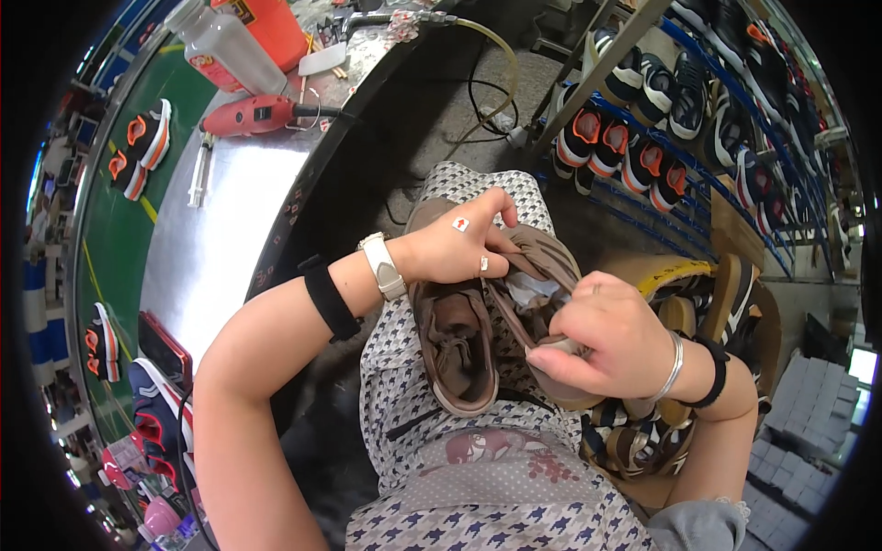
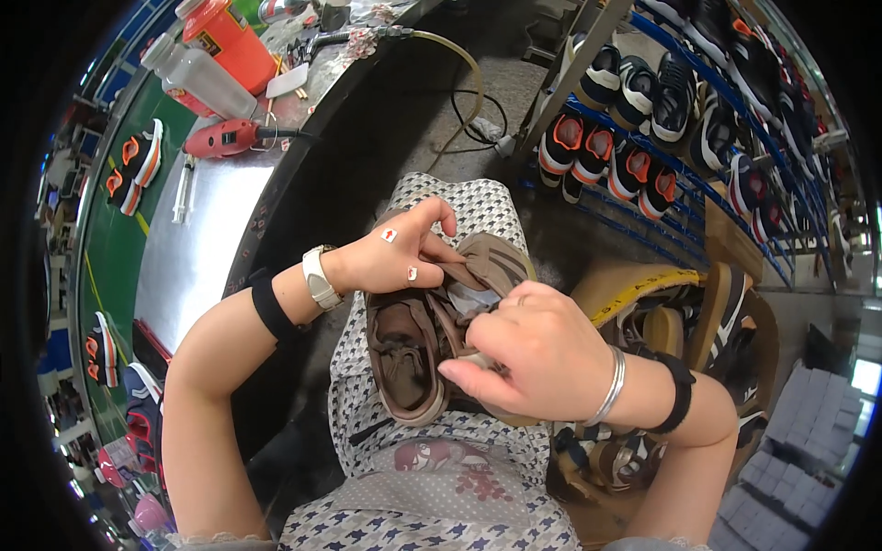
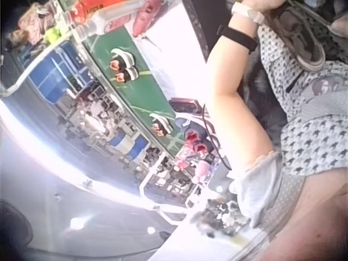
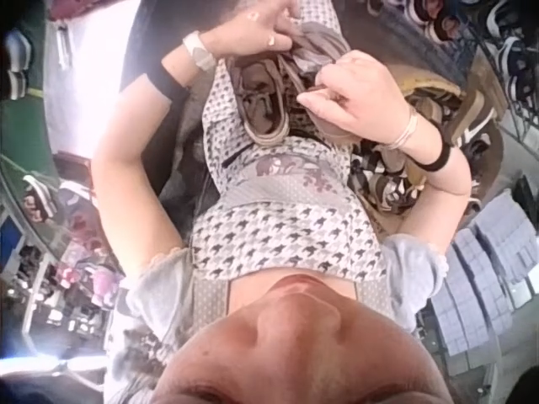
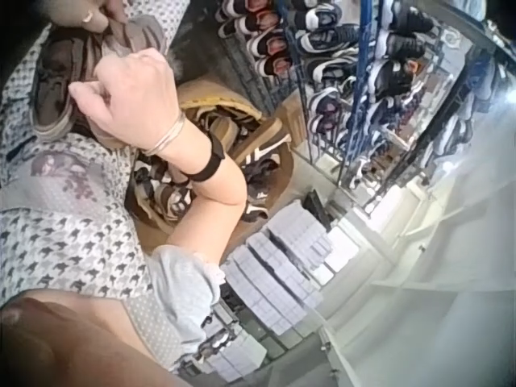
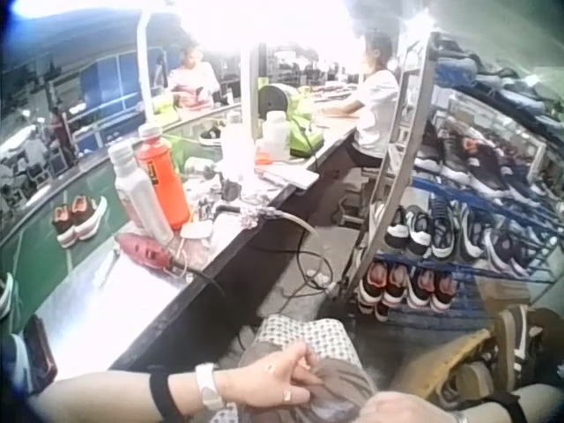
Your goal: Inspecting and organizing manufactured shoes in a factory setting.
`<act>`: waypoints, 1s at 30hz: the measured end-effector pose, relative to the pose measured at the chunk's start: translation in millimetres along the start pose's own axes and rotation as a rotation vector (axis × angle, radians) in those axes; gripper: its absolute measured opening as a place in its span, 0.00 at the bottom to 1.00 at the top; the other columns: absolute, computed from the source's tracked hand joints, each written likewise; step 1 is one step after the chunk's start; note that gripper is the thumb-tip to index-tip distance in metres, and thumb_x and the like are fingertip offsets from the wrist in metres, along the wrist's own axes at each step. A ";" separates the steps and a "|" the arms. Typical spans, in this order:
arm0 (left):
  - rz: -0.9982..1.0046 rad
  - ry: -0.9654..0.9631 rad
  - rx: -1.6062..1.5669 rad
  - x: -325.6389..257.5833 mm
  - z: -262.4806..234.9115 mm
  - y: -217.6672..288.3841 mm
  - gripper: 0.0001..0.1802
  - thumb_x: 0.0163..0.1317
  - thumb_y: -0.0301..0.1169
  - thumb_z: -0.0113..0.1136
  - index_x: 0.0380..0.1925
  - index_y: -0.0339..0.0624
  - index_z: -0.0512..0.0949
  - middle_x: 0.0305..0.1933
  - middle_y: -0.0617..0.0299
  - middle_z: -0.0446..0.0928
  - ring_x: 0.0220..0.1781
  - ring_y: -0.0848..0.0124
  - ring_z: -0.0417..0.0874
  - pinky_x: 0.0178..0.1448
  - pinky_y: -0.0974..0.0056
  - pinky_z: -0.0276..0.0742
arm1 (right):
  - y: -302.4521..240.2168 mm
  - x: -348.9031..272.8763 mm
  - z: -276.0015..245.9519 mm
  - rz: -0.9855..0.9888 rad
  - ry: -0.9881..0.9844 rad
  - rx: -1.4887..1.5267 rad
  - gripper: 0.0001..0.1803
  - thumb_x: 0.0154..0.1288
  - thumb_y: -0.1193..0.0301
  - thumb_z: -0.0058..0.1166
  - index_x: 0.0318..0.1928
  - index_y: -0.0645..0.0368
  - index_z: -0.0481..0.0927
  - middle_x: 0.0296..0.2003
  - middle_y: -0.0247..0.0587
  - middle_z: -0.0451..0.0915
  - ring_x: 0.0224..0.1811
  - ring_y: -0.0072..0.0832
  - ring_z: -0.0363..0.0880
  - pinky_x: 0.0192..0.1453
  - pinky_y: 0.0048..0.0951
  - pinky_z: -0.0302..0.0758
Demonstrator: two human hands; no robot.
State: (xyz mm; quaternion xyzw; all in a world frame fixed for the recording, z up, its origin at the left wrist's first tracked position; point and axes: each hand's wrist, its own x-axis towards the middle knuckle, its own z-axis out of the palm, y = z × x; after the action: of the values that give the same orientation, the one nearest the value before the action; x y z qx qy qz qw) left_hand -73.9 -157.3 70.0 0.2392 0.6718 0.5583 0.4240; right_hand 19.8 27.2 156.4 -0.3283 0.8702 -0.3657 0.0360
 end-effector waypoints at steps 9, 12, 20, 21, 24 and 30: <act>-0.011 -0.155 -0.231 5.0 -18.6 -21.7 0.23 0.46 0.14 0.48 0.42 0.40 0.55 0.45 0.43 0.76 0.51 0.68 0.75 0.47 0.70 0.72 | 4.1 16.6 2.9 0.003 -0.079 0.009 0.16 0.49 0.62 0.61 0.18 0.55 0.69 0.12 0.32 0.67 0.17 0.30 0.68 0.30 0.27 0.65; 0.010 -0.169 -0.323 2.2 -19.8 -26.9 0.24 0.46 0.13 0.48 0.43 0.41 0.54 0.46 0.43 0.75 0.51 0.68 0.75 0.48 0.70 0.72 | 1.8 21.3 5.3 -0.014 -0.102 -0.018 0.16 0.49 0.61 0.61 0.19 0.55 0.69 0.13 0.32 0.67 0.17 0.30 0.68 0.31 0.27 0.66; 0.031 -0.102 -0.291 -4.5 -19.1 -24.0 0.23 0.49 0.20 0.57 0.43 0.39 0.57 0.43 0.45 0.77 0.49 0.66 0.76 0.52 0.65 0.71 | 0.5 16.2 12.5 -0.023 -0.112 -0.044 0.16 0.47 0.60 0.62 0.20 0.55 0.69 0.13 0.32 0.66 0.19 0.29 0.68 0.32 0.28 0.65; 0.086 -0.109 -0.206 -7.3 -15.6 -23.0 0.22 0.51 0.21 0.58 0.42 0.40 0.58 0.47 0.46 0.74 0.52 0.66 0.75 0.53 0.65 0.71 | 1.0 11.6 13.4 -0.027 -0.138 -0.037 0.16 0.47 0.60 0.62 0.20 0.55 0.69 0.14 0.33 0.66 0.19 0.29 0.68 0.32 0.28 0.65; 0.175 -0.028 0.056 -26.3 -1.4 -23.3 0.27 0.52 0.37 0.65 0.45 0.40 0.61 0.57 0.47 0.66 0.62 0.61 0.68 0.62 0.59 0.62 | 1.3 -10.2 12.2 -0.044 -0.166 -0.024 0.17 0.45 0.61 0.64 0.22 0.58 0.71 0.15 0.34 0.64 0.19 0.31 0.64 0.31 0.29 0.65; 0.146 0.431 0.081 -104.1 26.3 -46.1 0.58 0.36 0.51 0.72 0.63 0.41 0.51 0.69 0.36 0.37 0.71 0.46 0.37 0.70 0.50 0.39 | 3.2 -63.8 33.4 -0.033 0.107 0.081 0.18 0.41 0.62 0.68 0.22 0.57 0.72 0.20 0.33 0.72 0.25 0.35 0.71 0.39 0.35 0.71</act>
State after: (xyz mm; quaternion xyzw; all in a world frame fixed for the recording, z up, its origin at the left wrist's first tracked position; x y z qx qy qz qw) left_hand 9.8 -237.7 57.1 0.1793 0.7496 0.5982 0.2192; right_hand 78.0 46.5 118.6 -0.3208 0.8498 -0.4182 -0.0035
